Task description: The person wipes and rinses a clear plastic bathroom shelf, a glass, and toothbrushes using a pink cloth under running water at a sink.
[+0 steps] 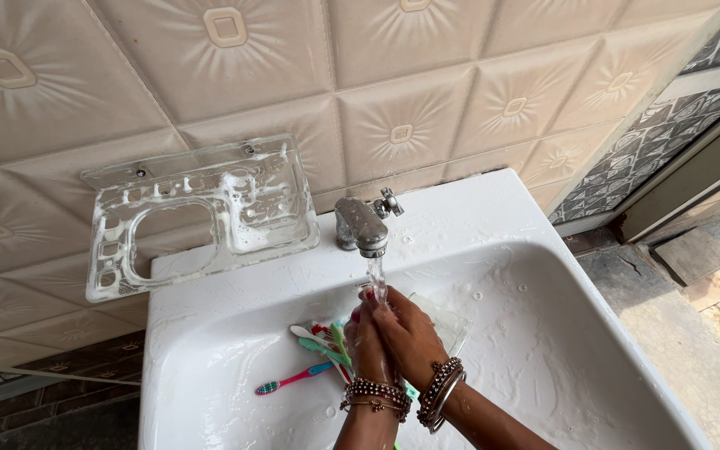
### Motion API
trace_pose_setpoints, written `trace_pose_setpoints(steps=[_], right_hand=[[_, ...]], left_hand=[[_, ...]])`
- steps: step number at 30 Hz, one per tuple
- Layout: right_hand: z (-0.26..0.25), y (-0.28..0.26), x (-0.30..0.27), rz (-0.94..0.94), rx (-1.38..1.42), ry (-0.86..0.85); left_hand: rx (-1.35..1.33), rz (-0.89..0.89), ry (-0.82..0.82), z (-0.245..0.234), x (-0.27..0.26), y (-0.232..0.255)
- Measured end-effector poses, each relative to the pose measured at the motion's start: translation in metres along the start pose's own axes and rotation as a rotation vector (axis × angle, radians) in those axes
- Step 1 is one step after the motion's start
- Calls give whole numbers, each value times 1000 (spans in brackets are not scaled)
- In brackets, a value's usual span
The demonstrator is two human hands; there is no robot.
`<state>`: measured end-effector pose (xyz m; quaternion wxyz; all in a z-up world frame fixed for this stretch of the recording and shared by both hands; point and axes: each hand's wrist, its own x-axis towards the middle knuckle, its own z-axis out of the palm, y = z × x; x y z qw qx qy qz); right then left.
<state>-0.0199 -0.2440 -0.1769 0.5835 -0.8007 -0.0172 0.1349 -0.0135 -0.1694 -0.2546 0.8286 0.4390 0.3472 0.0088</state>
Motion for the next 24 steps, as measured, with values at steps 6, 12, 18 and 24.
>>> trace_pose_setpoints(steps=[6,12,18,24], right_hand=[[10,-13,-13,162,-11,34],[-2,30,-31,166,43,231],[-27,87,-27,635,269,505],[-9,52,-39,271,-138,301]], left_hand=[[-50,-142,-311,-20,64,-31],[553,-72,-646,-36,48,32],[1273,378,-521,8,-67,117],[1278,489,-426,10,-110,165]])
